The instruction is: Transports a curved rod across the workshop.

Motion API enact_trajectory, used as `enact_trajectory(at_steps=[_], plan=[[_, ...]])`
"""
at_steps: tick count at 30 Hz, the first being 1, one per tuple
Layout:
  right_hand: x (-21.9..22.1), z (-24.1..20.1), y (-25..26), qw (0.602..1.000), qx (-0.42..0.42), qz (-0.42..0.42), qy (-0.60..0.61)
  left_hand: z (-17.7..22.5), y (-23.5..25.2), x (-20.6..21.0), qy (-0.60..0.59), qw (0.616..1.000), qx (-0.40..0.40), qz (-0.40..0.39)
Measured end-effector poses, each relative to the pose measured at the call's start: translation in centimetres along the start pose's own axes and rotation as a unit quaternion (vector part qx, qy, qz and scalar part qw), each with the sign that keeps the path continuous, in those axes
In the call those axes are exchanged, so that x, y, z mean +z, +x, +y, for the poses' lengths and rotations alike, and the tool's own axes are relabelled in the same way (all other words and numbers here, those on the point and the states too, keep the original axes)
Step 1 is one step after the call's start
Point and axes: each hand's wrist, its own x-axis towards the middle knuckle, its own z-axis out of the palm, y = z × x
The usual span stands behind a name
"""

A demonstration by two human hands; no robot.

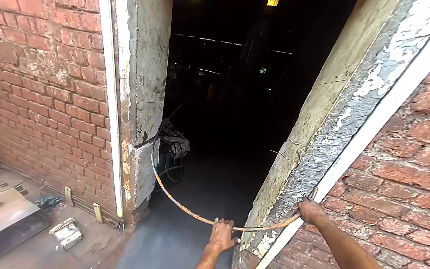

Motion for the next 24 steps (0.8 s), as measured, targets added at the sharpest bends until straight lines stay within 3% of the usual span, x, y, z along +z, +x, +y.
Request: enact_trajectory(at_steps=[7,17,24], plan=[[1.2,0.6,-0.7,1.0,0.002,0.001,0.005,0.9,-1.4,1.3,-0.01,1.0,0.002,0.009],[-0.9,1.4,1.1,0.999,-0.018,0.027,-0.011,0.7,0.3,0.8,-0.037,0.999,-0.014,0.031],[2.0,2.6,0.2,0.999,-0.031,0.03,0.001,3.7,-0.9,2.9,-0.026,0.999,-0.02,-0.007]])
